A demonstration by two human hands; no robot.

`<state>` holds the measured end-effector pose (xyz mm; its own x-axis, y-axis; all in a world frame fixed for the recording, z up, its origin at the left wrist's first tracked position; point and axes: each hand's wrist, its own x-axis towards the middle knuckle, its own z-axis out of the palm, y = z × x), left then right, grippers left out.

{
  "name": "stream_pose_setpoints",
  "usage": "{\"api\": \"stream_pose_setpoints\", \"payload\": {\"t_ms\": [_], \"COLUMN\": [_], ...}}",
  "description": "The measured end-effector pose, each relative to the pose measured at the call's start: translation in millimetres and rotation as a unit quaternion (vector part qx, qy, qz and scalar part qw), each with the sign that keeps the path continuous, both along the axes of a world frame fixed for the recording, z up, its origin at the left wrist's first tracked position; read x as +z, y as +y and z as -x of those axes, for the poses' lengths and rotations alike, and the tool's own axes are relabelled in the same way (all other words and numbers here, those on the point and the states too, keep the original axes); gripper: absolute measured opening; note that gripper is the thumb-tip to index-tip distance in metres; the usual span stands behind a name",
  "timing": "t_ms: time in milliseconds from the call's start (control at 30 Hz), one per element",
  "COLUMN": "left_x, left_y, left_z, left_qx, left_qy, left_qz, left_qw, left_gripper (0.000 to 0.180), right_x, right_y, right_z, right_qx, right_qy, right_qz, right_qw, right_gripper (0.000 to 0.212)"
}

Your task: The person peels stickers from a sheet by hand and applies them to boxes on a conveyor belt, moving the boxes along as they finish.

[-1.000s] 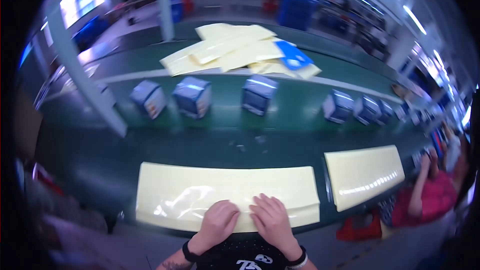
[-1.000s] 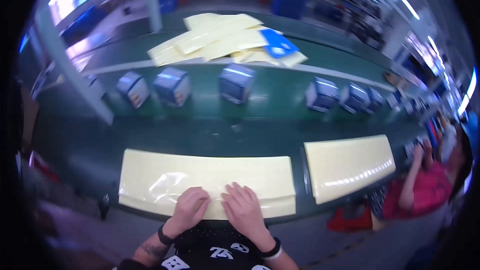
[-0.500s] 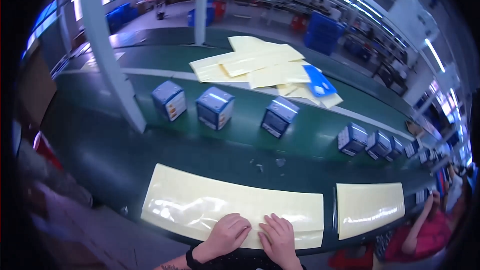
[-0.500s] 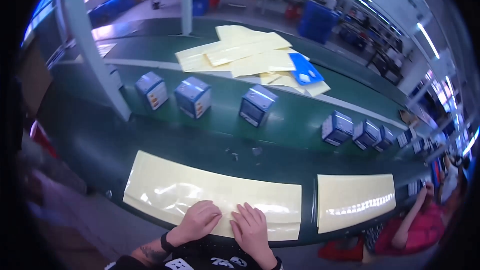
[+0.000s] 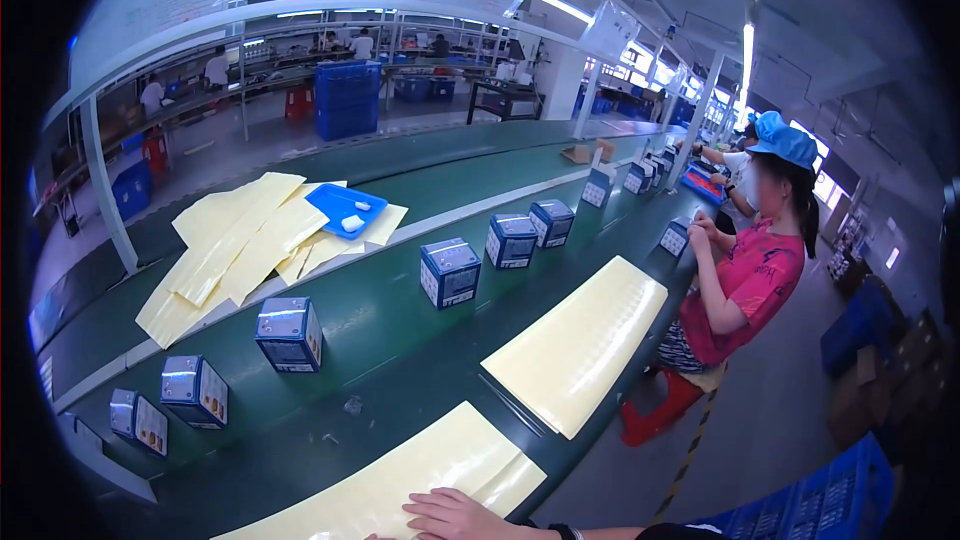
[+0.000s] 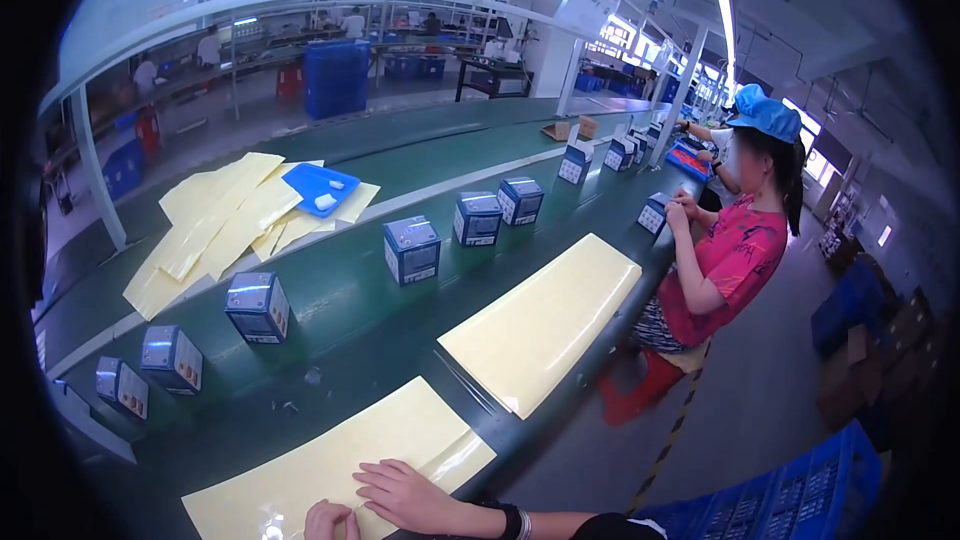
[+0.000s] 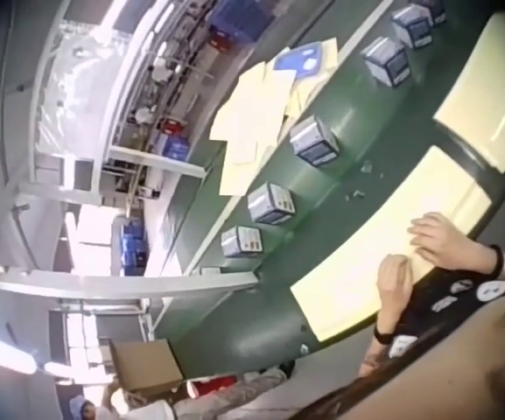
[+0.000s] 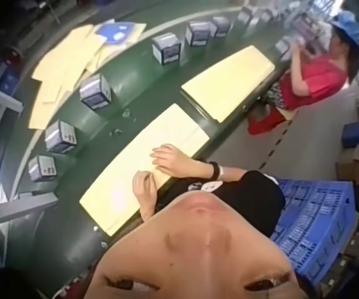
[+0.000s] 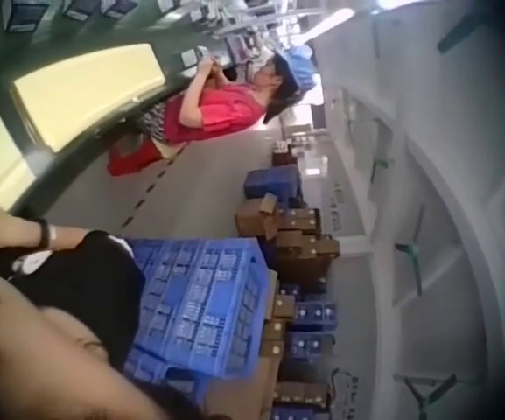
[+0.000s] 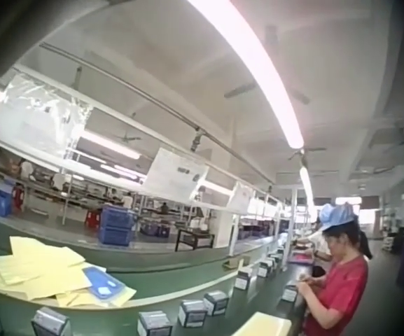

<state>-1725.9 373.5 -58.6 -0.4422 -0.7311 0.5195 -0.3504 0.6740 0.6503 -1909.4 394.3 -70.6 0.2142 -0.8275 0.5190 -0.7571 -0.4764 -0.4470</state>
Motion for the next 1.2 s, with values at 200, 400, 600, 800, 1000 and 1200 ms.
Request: {"api": "stream_pose_setpoints", "payload": {"t_ms": [200, 400, 600, 800, 1000, 1200], "left_x": [-0.7, -5.2, -5.5, -13.5, -10.2, 0.9], "left_y": [1.4, -2.0, -4.0, -0.3, 6.4, -0.7], "left_z": [9.3, 22.5, 23.3, 38.2, 36.5, 47.0], "left_qx": [0.015, 0.040, 0.040, 0.051, 0.050, 0.034], "left_qy": [-0.001, 0.001, -0.024, 0.028, 0.049, 0.006], "left_qz": [0.009, 0.016, 0.004, 0.028, 0.043, 0.047], "left_qw": [1.000, 0.999, 0.999, 0.998, 0.997, 0.998], "left_gripper": [0.012, 0.014, 0.012, 0.011, 0.011, 0.014], "right_x": [-12.1, -11.0, 5.4, 7.6, 6.5, 6.0], "right_y": [3.1, -9.6, -11.7, 5.1, -3.9, -7.7], "right_z": [9.6, 22.2, 30.1, 32.3, 39.7, 53.5], "right_qx": [0.013, 0.036, 0.051, 0.010, 0.046, 0.068], "right_qy": [-0.007, -0.012, 0.018, 0.050, 0.036, 0.012], "right_qz": [-0.042, -0.054, -0.060, 0.038, -0.045, -0.052], "right_qw": [0.999, 0.998, 0.997, 0.998, 0.997, 0.996], "right_gripper": [0.023, 0.022, 0.023, 0.008, 0.023, 0.026]}}
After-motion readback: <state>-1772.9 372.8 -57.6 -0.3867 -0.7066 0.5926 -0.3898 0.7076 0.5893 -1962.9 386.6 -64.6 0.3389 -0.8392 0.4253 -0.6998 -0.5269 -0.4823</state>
